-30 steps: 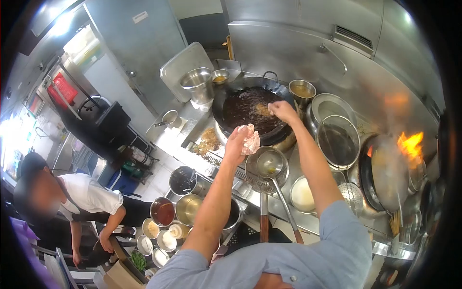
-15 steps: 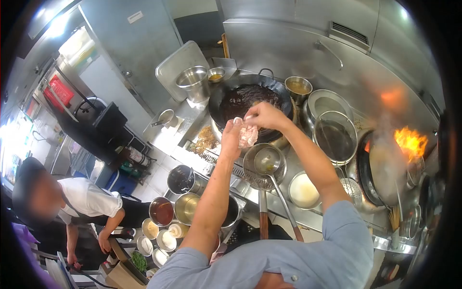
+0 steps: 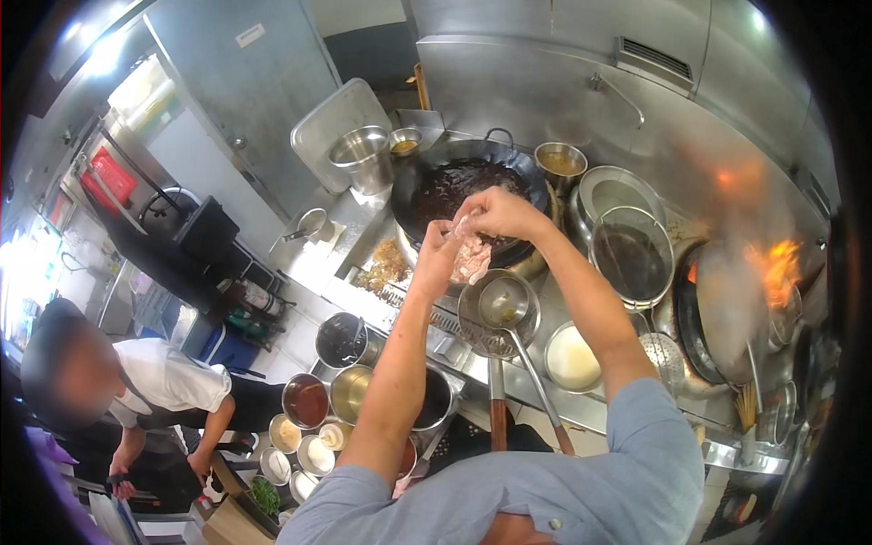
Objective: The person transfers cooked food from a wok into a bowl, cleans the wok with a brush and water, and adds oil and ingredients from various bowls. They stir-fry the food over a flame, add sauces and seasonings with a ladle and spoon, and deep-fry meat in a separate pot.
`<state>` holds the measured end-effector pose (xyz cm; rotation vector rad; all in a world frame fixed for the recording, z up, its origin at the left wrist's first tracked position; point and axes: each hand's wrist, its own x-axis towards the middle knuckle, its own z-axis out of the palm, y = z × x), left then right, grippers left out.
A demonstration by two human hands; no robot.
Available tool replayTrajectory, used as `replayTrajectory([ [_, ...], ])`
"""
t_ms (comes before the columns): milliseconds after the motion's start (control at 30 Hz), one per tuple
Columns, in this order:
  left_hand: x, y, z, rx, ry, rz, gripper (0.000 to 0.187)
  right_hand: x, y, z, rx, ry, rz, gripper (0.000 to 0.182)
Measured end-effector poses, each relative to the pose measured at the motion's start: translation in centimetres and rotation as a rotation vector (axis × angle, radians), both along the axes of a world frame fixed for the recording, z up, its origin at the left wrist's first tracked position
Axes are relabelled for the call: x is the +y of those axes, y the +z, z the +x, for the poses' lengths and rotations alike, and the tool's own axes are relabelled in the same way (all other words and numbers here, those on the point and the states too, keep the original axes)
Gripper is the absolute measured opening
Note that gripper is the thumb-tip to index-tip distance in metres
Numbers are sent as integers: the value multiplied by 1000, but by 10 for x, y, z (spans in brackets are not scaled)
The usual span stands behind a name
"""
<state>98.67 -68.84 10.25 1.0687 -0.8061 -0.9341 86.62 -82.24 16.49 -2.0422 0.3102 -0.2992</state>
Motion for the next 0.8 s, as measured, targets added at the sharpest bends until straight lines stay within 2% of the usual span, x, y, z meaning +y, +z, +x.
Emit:
replayTrajectory([
  [67, 0, -5, 11, 46, -110, 15, 17, -6, -8, 3, -57, -82, 148, 25],
  [233, -2, -11, 8, 226, -169, -25, 12, -19, -48, 19, -161, -202, 569, 14],
  [333, -4, -25, 12, 229, -141, -26, 12, -7, -57, 23, -218, -99, 634, 11],
  [500, -1, -47, 12, 219, -122, 3, 11, -13, -69, 40, -146, -269, 628, 14],
  [633, 5, -54, 9, 281, -65, 53, 9, -12, -90, 58, -126, -309, 636, 19],
  [800, 18, -49, 19, 348, -31, 29, 8, 17, -59, 43, -30, -188, 426, 18],
])
